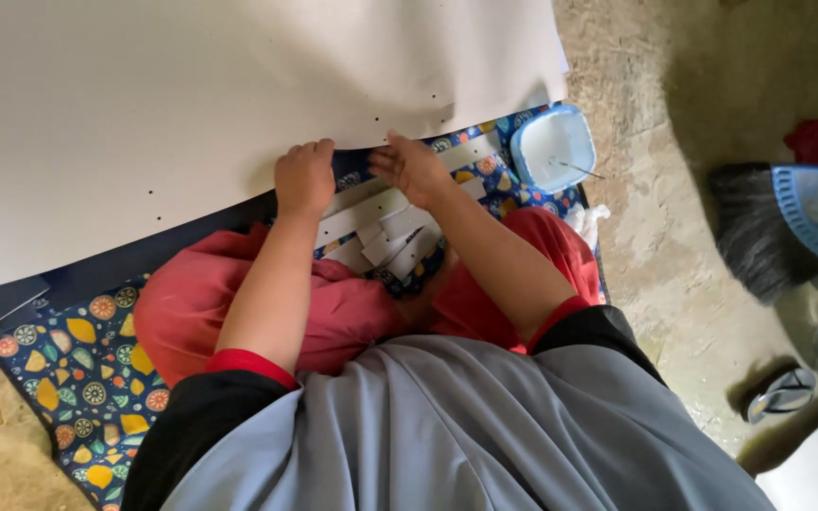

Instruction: The person sits on a mat and applies glue to small white paper strips using a brush. They then attach these strips to a larger white board and fold a dark blue cover sheet over the assembly.

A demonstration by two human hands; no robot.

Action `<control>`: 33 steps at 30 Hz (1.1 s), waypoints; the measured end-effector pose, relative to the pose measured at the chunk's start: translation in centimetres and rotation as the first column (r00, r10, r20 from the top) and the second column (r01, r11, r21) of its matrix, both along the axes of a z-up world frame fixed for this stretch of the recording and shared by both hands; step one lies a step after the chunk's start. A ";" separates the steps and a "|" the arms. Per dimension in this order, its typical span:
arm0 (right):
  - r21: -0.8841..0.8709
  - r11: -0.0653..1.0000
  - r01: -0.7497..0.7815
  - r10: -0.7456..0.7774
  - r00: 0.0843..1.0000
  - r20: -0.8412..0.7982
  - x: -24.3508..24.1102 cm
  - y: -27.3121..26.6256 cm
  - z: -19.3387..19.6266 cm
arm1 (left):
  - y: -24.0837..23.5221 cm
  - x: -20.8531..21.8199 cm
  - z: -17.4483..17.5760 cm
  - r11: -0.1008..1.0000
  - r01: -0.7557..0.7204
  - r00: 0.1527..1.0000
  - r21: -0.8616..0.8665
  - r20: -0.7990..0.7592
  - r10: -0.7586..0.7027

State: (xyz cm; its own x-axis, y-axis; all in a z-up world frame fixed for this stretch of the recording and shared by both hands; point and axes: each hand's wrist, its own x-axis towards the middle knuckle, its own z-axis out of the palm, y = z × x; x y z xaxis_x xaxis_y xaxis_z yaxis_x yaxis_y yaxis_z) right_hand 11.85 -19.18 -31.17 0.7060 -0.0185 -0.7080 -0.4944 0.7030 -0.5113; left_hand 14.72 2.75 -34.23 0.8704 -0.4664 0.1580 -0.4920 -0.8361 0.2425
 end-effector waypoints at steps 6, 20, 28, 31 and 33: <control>-0.120 0.954 0.276 -0.285 0.956 -0.063 3.4 -0.3 1.0 | -0.3 0.6 1.1 0.999 -0.024 0.977 -0.049 0.210 0.034; -0.700 0.702 -0.133 0.305 0.944 0.127 2.6 4.2 10.4 | -2.0 1.2 6.5 0.837 -0.285 0.954 -0.467 -0.219 0.203; -0.894 0.447 0.039 0.735 0.553 0.392 -3.3 7.0 8.9 | -4.3 3.1 14.7 0.298 -0.429 0.888 -0.852 -0.339 0.311; -0.952 0.299 0.063 0.783 0.554 0.282 -3.2 7.2 8.4 | -4.7 3.3 18.4 -0.410 -0.501 0.775 -0.762 -0.606 0.180; -0.990 -0.017 0.143 0.723 0.685 0.087 -2.4 7.3 6.5 | -4.3 3.2 19.0 -0.409 -0.461 0.800 -0.788 -0.568 0.193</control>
